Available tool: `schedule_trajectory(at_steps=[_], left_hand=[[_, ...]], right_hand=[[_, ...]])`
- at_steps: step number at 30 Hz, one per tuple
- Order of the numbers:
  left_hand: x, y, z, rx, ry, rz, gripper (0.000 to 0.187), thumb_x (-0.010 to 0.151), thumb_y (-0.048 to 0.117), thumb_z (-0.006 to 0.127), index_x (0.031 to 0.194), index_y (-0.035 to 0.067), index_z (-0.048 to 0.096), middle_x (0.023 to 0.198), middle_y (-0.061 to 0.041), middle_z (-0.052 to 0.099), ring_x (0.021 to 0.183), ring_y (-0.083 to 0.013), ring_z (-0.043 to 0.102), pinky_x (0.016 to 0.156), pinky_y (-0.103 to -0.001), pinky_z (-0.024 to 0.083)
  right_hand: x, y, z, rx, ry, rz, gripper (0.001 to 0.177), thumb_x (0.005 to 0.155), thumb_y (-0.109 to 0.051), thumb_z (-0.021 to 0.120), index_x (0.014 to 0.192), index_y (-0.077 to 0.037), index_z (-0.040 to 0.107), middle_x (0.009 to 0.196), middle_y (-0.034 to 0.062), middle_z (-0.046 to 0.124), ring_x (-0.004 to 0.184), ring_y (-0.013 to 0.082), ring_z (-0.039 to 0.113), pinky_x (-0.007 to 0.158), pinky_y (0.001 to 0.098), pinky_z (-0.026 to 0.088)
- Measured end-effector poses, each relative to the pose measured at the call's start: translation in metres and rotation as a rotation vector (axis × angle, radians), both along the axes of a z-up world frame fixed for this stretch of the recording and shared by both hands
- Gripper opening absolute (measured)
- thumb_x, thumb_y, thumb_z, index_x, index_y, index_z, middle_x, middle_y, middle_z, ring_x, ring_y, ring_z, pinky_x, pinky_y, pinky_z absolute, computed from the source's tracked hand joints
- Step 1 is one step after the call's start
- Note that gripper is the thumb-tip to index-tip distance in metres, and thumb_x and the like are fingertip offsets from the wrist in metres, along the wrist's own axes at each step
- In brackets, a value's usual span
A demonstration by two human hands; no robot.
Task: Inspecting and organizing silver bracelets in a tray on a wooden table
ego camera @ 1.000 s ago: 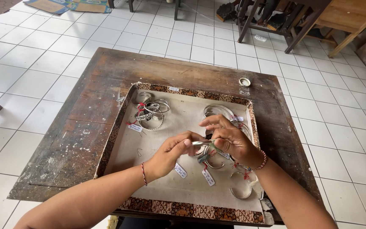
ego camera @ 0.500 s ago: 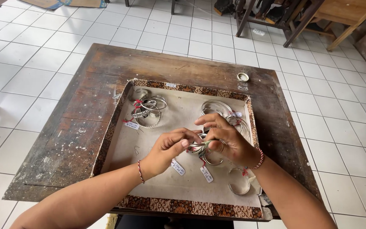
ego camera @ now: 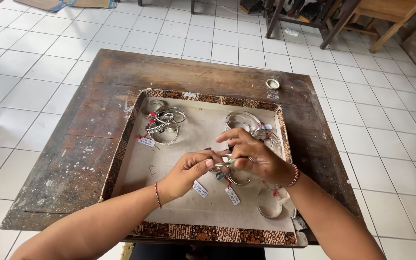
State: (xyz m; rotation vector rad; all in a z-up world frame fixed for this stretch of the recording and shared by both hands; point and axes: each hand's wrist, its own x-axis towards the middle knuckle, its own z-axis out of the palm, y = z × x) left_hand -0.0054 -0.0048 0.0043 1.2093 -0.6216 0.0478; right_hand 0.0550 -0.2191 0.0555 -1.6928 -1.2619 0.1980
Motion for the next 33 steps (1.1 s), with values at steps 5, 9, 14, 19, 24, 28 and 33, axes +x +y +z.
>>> schedule_trajectory(at_steps=[5,9,14,19,24,28,33], left_hand=[[-0.001,-0.005,-0.004,-0.058,0.022,-0.02,0.04,0.104,0.028,0.057,0.068,0.01,0.058,0.089,-0.014,0.071,0.099,-0.0253,0.063,0.1,-0.044,0.044],[0.012,-0.002,-0.029,0.101,-0.006,0.029,0.037,0.102,0.018,0.063,0.067,0.008,0.054,0.076,-0.01,0.061,0.083,-0.0195,0.055,0.087,-0.039,0.047],[0.001,-0.003,-0.005,0.066,0.001,0.015,0.035,0.103,0.021,0.061,0.071,0.008,0.061,0.08,-0.009,0.065,0.085,-0.0177,0.057,0.087,-0.038,0.047],[-0.012,0.001,0.03,-0.004,-0.021,-0.027,0.043,0.103,0.027,0.058,0.064,0.011,0.052,0.082,-0.012,0.064,0.087,-0.019,0.054,0.098,-0.043,0.046],[-0.005,0.002,0.019,0.1,-0.039,0.028,0.044,0.102,0.018,0.063,0.062,0.011,0.046,0.066,-0.005,0.048,0.07,-0.0156,0.045,0.073,-0.033,0.043],[-0.008,0.002,0.031,0.111,-0.001,0.019,0.045,0.103,0.023,0.063,0.062,0.012,0.046,0.066,-0.002,0.045,0.07,-0.0131,0.042,0.07,-0.032,0.041],[-0.023,-0.001,0.048,-0.085,0.042,-0.105,0.046,0.104,0.031,0.054,0.062,0.016,0.044,0.08,-0.011,0.061,0.08,-0.017,0.05,0.079,-0.03,0.039]], right_hand=[[0.007,-0.004,-0.005,0.005,0.066,-0.006,0.047,0.102,-0.05,0.051,0.084,-0.008,0.062,0.136,0.0222,0.051,0.13,0.0387,0.05,0.11,0.059,0.036],[-0.002,0.004,-0.013,-0.052,-0.014,0.003,0.04,0.103,-0.039,0.055,0.081,-0.006,0.062,0.133,0.0235,0.053,0.126,0.0428,0.053,0.105,0.0622,0.038],[0.007,-0.006,-0.017,-0.054,0.066,0.034,0.044,0.103,-0.045,0.054,0.081,-0.007,0.061,0.135,0.0227,0.054,0.127,0.0402,0.054,0.108,0.0595,0.037],[0.011,-0.011,-0.008,-0.015,0.17,0.051,0.049,0.102,-0.052,0.052,0.083,-0.008,0.061,0.133,0.021,0.053,0.128,0.0375,0.053,0.108,0.0588,0.038],[0.002,0.001,-0.003,-0.045,0.095,0.059,0.04,0.1,-0.039,0.06,0.078,-0.006,0.064,0.13,0.0263,0.054,0.125,0.0438,0.054,0.106,0.0634,0.039],[0.005,-0.002,-0.006,-0.065,0.029,0.04,0.041,0.1,-0.039,0.06,0.08,-0.004,0.063,0.133,0.0235,0.054,0.126,0.0405,0.056,0.106,0.0585,0.041],[0.012,-0.01,-0.011,0.018,0.215,0.09,0.047,0.1,-0.053,0.056,0.081,-0.011,0.066,0.136,0.0174,0.053,0.129,0.0313,0.053,0.111,0.0548,0.038]])
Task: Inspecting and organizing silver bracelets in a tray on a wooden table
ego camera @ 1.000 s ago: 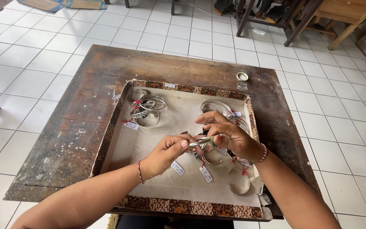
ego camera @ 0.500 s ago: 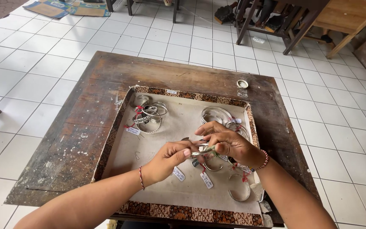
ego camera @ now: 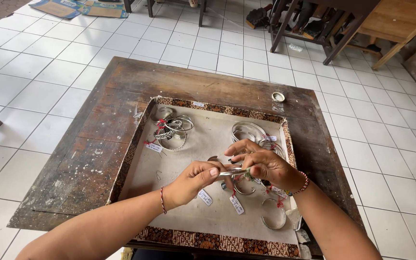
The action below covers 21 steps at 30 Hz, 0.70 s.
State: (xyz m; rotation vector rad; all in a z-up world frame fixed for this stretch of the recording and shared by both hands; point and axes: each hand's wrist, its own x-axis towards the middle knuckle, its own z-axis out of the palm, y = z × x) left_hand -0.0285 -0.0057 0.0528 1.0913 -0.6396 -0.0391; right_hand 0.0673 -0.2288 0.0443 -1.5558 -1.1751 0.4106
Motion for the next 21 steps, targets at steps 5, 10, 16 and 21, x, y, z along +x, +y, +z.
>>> schedule_trajectory(at_steps=[5,10,16,21], left_hand=[[0.019,0.0,-0.05,0.066,0.062,0.118,0.033,0.106,0.034,0.046,0.093,0.005,0.056,0.118,-0.02,0.066,0.114,-0.0274,0.056,0.101,-0.045,0.043],[0.039,-0.003,-0.097,0.157,0.062,0.107,0.064,0.097,0.053,0.061,0.135,0.002,0.05,0.145,-0.023,0.051,0.14,-0.0369,0.045,0.113,-0.054,0.036],[0.041,-0.008,-0.088,0.037,0.179,0.153,0.048,0.083,0.015,0.085,0.119,0.002,0.057,0.121,-0.015,0.068,0.117,-0.022,0.066,0.102,-0.036,0.053],[0.037,0.003,-0.07,-0.067,0.189,0.14,0.024,0.102,0.027,0.06,0.11,0.008,0.048,0.113,-0.021,0.072,0.103,-0.0285,0.074,0.087,-0.035,0.061]], right_hand=[[0.001,0.002,-0.005,0.048,-0.145,-0.134,0.046,0.099,-0.045,0.059,0.078,-0.005,0.065,0.132,0.0232,0.052,0.126,0.0389,0.055,0.108,0.0572,0.041],[-0.02,0.018,-0.002,-0.002,-0.427,-0.219,0.038,0.099,-0.038,0.061,0.078,-0.007,0.066,0.13,0.0242,0.054,0.125,0.0438,0.054,0.106,0.058,0.041],[-0.016,0.017,-0.006,-0.034,-0.511,-0.178,0.033,0.101,-0.037,0.06,0.083,-0.009,0.066,0.133,0.0157,0.054,0.125,0.0379,0.052,0.107,0.0553,0.039],[-0.004,0.009,0.003,0.031,-0.287,-0.226,0.036,0.101,-0.039,0.058,0.081,-0.01,0.063,0.136,0.0224,0.05,0.128,0.0426,0.05,0.107,0.0622,0.038]])
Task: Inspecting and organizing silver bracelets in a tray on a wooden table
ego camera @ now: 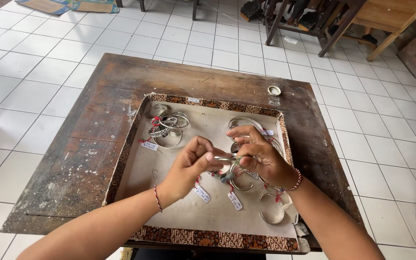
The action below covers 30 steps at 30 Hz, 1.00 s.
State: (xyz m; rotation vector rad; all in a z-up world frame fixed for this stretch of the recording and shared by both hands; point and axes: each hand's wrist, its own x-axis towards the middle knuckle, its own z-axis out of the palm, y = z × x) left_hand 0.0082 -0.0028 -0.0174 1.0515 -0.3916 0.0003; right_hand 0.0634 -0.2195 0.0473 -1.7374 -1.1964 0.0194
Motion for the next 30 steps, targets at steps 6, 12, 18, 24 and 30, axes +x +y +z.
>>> schedule_trajectory(at_steps=[6,12,18,24,30], left_hand=[[-0.013,0.004,0.018,0.51,-0.413,0.218,0.028,0.107,0.03,0.045,0.114,0.009,0.063,0.132,-0.018,0.057,0.118,-0.0392,0.061,0.099,-0.052,0.05],[-0.004,-0.001,-0.004,0.403,-0.295,0.132,0.031,0.099,0.03,0.069,0.08,0.007,0.061,0.104,-0.015,0.068,0.089,-0.0204,0.061,0.083,-0.034,0.052],[0.001,0.004,-0.001,0.164,-0.26,0.096,0.034,0.099,0.032,0.068,0.077,0.006,0.064,0.109,-0.018,0.07,0.104,-0.025,0.066,0.095,-0.042,0.051],[0.003,0.004,0.003,0.23,-0.306,0.09,0.032,0.095,0.027,0.074,0.076,0.003,0.063,0.112,-0.02,0.068,0.104,-0.03,0.068,0.097,-0.044,0.053],[-0.003,0.001,0.004,0.324,-0.304,0.111,0.026,0.095,0.024,0.074,0.08,0.004,0.065,0.112,-0.019,0.069,0.104,-0.0256,0.069,0.092,-0.039,0.055]], right_hand=[[-0.012,0.003,-0.002,-0.079,-0.076,-0.039,0.039,0.099,-0.041,0.059,0.079,-0.008,0.064,0.139,0.019,0.052,0.131,0.0394,0.053,0.111,0.0572,0.037],[-0.01,0.006,-0.016,-0.144,-0.097,0.01,0.036,0.1,-0.037,0.059,0.078,-0.009,0.065,0.139,0.0195,0.05,0.132,0.0426,0.048,0.109,0.0599,0.036],[0.006,-0.005,-0.009,-0.046,0.079,0.073,0.042,0.1,-0.045,0.055,0.076,-0.011,0.062,0.139,0.0265,0.047,0.135,0.0464,0.043,0.109,0.0666,0.033],[-0.005,0.001,0.006,-0.068,0.06,0.072,0.038,0.098,-0.041,0.058,0.079,-0.01,0.063,0.14,0.0261,0.044,0.136,0.048,0.042,0.108,0.069,0.033],[-0.019,0.007,-0.003,-0.112,-0.07,0.046,0.032,0.1,-0.036,0.059,0.081,-0.01,0.064,0.145,0.0212,0.045,0.136,0.0453,0.044,0.108,0.0638,0.034]])
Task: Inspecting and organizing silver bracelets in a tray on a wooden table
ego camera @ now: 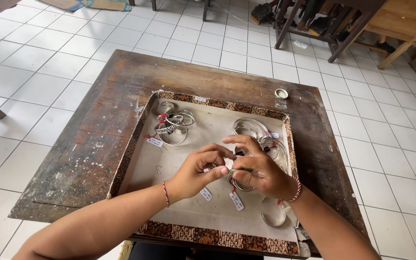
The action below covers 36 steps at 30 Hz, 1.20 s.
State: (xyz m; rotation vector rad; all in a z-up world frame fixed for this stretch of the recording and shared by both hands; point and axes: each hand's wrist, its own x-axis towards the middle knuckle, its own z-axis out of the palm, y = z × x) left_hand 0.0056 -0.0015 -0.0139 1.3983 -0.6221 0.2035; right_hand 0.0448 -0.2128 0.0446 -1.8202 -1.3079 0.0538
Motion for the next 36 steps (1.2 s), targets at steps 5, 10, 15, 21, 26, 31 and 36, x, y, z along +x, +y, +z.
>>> schedule_trajectory(at_steps=[5,10,15,21,26,31,36], left_hand=[[0.005,0.001,0.009,-0.112,0.049,-0.078,0.037,0.103,0.036,0.057,0.116,0.002,0.062,0.132,-0.022,0.062,0.127,-0.033,0.056,0.106,-0.05,0.044],[-0.005,-0.008,-0.002,-0.176,0.284,-0.299,0.082,0.096,0.066,0.054,0.141,-0.003,0.047,0.135,-0.025,0.055,0.127,-0.0338,0.051,0.108,-0.059,0.042],[-0.009,-0.007,-0.004,-0.145,0.317,-0.39,0.079,0.098,0.065,0.046,0.145,0.002,0.043,0.139,-0.024,0.052,0.124,-0.0297,0.053,0.105,-0.059,0.043],[0.011,-0.005,-0.032,-0.133,0.28,-0.276,0.061,0.099,0.053,0.055,0.131,0.002,0.046,0.122,-0.021,0.061,0.118,-0.029,0.06,0.104,-0.054,0.048],[0.014,-0.001,-0.032,0.125,0.251,-0.104,0.043,0.099,0.042,0.062,0.124,0.008,0.055,0.114,-0.019,0.068,0.107,-0.028,0.065,0.097,-0.049,0.052],[0.013,0.0,-0.027,-0.066,0.194,-0.201,0.037,0.1,0.04,0.061,0.114,0.007,0.051,0.115,-0.015,0.067,0.105,-0.0229,0.063,0.096,-0.043,0.052],[0.011,0.003,-0.016,-0.134,0.201,-0.251,0.04,0.098,0.04,0.065,0.111,0.006,0.048,0.115,-0.013,0.066,0.105,-0.0202,0.062,0.094,-0.038,0.053]], right_hand=[[0.011,-0.008,0.005,0.137,0.2,0.056,0.039,0.1,-0.043,0.056,0.08,-0.01,0.064,0.145,0.024,0.044,0.137,0.0434,0.043,0.11,0.0651,0.033],[0.01,-0.006,0.005,0.174,0.272,0.099,0.043,0.101,-0.047,0.056,0.081,-0.01,0.068,0.149,0.0193,0.041,0.143,0.0356,0.039,0.116,0.0597,0.028],[0.011,-0.005,-0.001,0.205,0.316,0.125,0.044,0.102,-0.048,0.056,0.085,-0.009,0.068,0.151,0.0209,0.038,0.143,0.036,0.038,0.117,0.0603,0.024],[0.008,-0.001,0.006,0.12,0.183,0.039,0.044,0.103,-0.045,0.054,0.085,-0.007,0.066,0.148,0.0233,0.041,0.14,0.0427,0.041,0.115,0.0671,0.022],[0.006,0.004,-0.002,0.031,0.022,0.014,0.037,0.104,-0.035,0.055,0.086,-0.006,0.066,0.146,0.0247,0.045,0.139,0.0472,0.041,0.114,0.0636,0.026],[0.02,-0.01,-0.013,0.054,0.229,0.075,0.046,0.102,-0.047,0.054,0.081,-0.007,0.064,0.148,0.029,0.043,0.139,0.0522,0.039,0.11,0.0771,0.02],[0.015,-0.006,0.012,0.048,0.28,0.131,0.044,0.102,-0.049,0.055,0.085,-0.01,0.065,0.15,0.0203,0.042,0.143,0.0429,0.039,0.113,0.0701,0.022]])
